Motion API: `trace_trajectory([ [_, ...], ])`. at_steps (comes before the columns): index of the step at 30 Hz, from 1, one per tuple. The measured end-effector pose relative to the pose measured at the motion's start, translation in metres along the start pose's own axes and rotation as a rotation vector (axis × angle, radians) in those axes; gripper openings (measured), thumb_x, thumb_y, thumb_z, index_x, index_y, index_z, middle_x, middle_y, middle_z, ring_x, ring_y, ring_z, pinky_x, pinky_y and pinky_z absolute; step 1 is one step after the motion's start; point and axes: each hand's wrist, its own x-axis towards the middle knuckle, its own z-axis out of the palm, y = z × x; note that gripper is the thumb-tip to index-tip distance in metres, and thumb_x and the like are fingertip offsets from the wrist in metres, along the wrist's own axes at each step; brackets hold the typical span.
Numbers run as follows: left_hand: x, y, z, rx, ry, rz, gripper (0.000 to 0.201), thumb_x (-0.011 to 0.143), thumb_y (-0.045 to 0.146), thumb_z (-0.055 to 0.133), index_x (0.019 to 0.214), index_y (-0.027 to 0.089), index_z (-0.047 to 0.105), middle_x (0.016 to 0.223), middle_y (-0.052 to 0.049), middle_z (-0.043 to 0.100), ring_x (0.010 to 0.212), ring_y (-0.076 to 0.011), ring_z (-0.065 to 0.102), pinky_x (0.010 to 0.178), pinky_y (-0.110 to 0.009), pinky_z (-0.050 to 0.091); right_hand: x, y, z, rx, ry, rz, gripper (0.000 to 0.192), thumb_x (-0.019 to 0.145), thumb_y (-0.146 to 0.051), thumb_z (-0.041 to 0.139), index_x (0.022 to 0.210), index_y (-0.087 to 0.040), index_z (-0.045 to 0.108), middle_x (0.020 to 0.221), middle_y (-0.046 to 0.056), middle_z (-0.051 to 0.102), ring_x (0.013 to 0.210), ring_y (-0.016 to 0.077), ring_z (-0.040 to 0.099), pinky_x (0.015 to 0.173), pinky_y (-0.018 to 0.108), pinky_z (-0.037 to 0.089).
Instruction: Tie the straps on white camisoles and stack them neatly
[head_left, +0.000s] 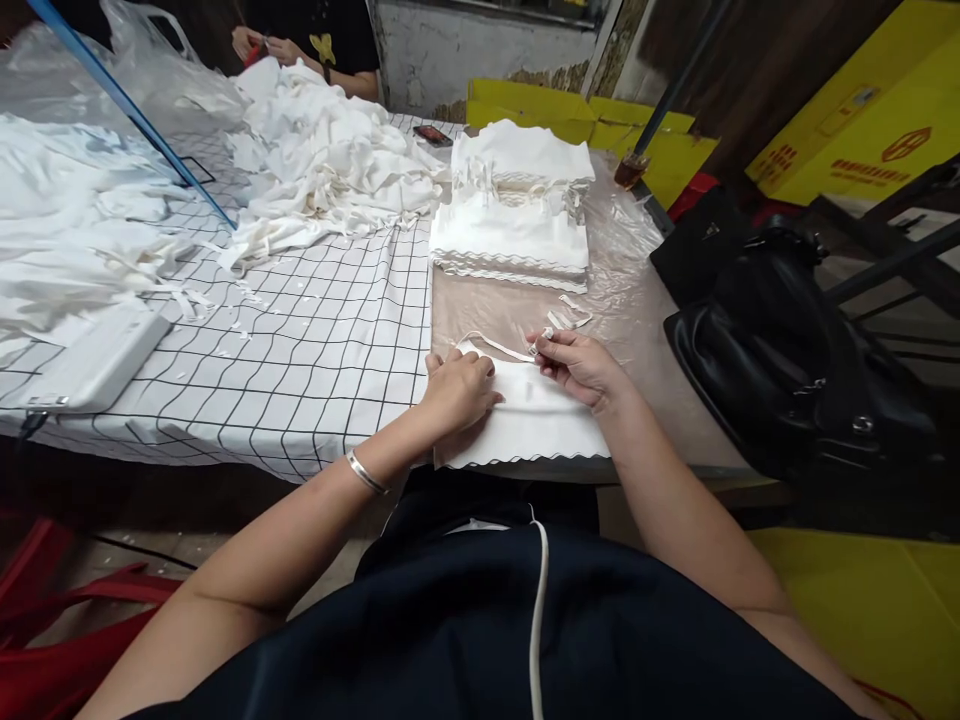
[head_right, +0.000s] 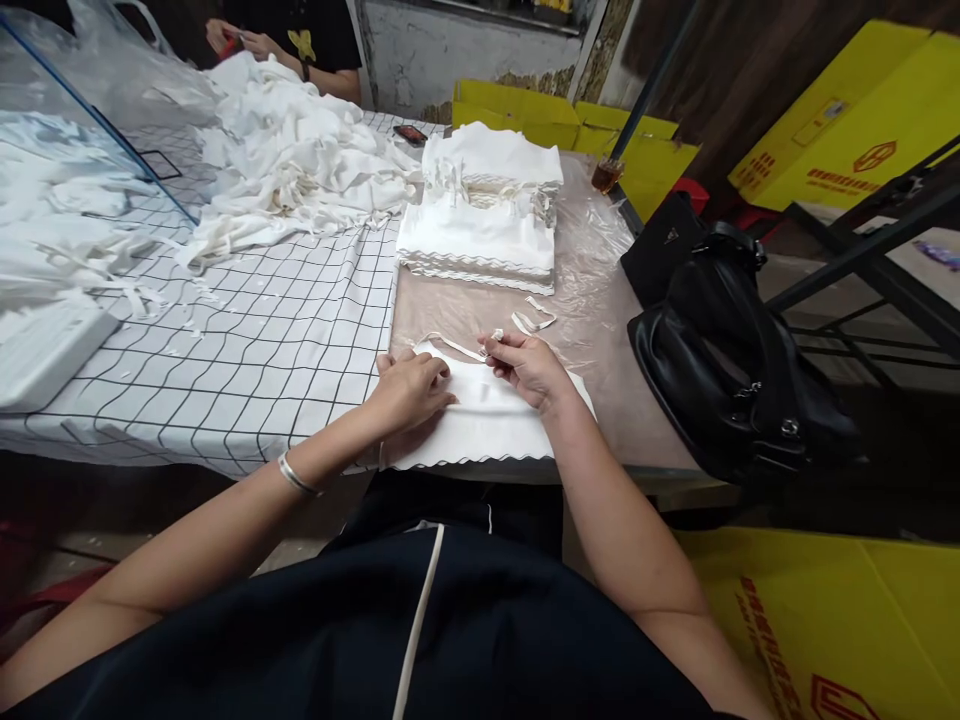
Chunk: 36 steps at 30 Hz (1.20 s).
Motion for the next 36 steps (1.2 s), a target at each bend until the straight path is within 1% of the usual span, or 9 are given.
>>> trace_trajectory([
  [4,0.007,0.001,0.001,-0.041,-0.055,-0.002,0.014,0.081,0.03,0.066,0.089,0.019,0.065,0.099,-0.01,0.065,0.103,-0.0306,0.053,0.088,-0.045,0.031,-0.006,0.0,0.005,0.084,0.049,0.065,0.015,0.07,-0.019,0.082,0.076,-0.019,0.067,0.073,-0.001,0.068,0.066,0.0089,0.064,0.059,0.019,0.051],
  [7,0.007,0.002,-0.001,-0.095,-0.033,0.017,0.007,0.08,0.023,0.064,0.084,0.019,0.068,0.102,-0.009,0.066,0.104,-0.0301,0.053,0.089,-0.046,0.031,-0.01,0.0,0.006,0.1,0.024,0.044,0.018,0.071,-0.022,0.081,0.075,-0.019,0.064,0.073,-0.001,0.068,0.069,0.0098,0.066,0.066,0.022,0.055],
  [10,0.004,0.002,-0.001,-0.219,0.003,-0.006,0.01,0.082,0.026,0.062,0.084,0.02,0.07,0.094,-0.006,0.07,0.1,-0.0281,0.055,0.09,-0.046,0.029,-0.012,0.004,0.005,0.029,-0.048,-0.039,0.026,0.064,-0.025,0.086,0.079,-0.02,0.065,0.072,-0.002,0.067,0.074,0.0124,0.067,0.073,0.026,0.056],
  [13,0.0,0.001,0.0,-0.292,0.02,-0.045,0.015,0.083,0.031,0.063,0.08,0.02,0.072,0.092,-0.006,0.071,0.099,-0.0278,0.056,0.091,-0.048,0.027,-0.011,0.01,0.006,-0.135,-0.073,-0.18,0.033,0.057,-0.027,0.087,0.081,-0.019,0.065,0.071,-0.002,0.066,0.073,0.0139,0.065,0.076,0.03,0.054],
  [16,-0.001,0.0,0.003,-0.3,0.04,-0.05,0.014,0.083,0.028,0.061,0.079,0.019,0.071,0.091,-0.006,0.07,0.099,-0.0273,0.056,0.091,-0.047,0.027,-0.009,0.017,0.009,-0.317,-0.076,-0.336,0.03,0.057,-0.028,0.083,0.078,-0.02,0.062,0.076,-0.002,0.066,0.074,0.0141,0.064,0.08,0.032,0.052],
  [19,-0.002,0.0,0.005,-0.311,0.054,-0.047,0.011,0.083,0.024,0.059,0.08,0.019,0.069,0.09,-0.005,0.07,0.099,-0.0264,0.056,0.092,-0.047,0.027,-0.007,0.026,0.009,-0.443,-0.123,-0.401,0.026,0.062,-0.03,0.078,0.078,-0.02,0.059,0.078,-0.002,0.064,0.077,0.0154,0.064,0.081,0.034,0.05],
  [21,-0.002,0.0,0.006,-0.324,0.06,-0.054,0.011,0.082,0.024,0.059,0.081,0.019,0.068,0.091,-0.005,0.07,0.099,-0.0258,0.056,0.092,-0.047,0.026,-0.006,0.031,0.008,-0.491,-0.143,-0.404,0.025,0.065,-0.032,0.075,0.08,-0.021,0.059,0.078,-0.002,0.064,0.077,0.0159,0.063,0.081,0.034,0.05],
  [25,-0.003,-0.001,0.007,-0.334,0.065,-0.061,0.011,0.082,0.024,0.058,0.081,0.018,0.067,0.092,-0.005,0.07,0.099,-0.0255,0.056,0.093,-0.047,0.027,-0.007,0.036,0.008,-0.524,-0.125,-0.409,0.024,0.066,-0.033,0.073,0.081,-0.021,0.058,0.077,-0.001,0.063,0.075,0.016,0.062,0.078,0.033,0.049],
  [36,-0.004,-0.002,0.006,-0.315,0.067,-0.061,0.01,0.079,0.022,0.057,0.079,0.019,0.066,0.089,-0.005,0.07,0.1,-0.0262,0.056,0.091,-0.046,0.028,-0.014,0.034,0.014,-0.51,-0.111,-0.375,0.024,0.066,-0.034,0.075,0.078,-0.022,0.058,0.078,-0.001,0.064,0.076,0.0158,0.061,0.079,0.033,0.048],
])
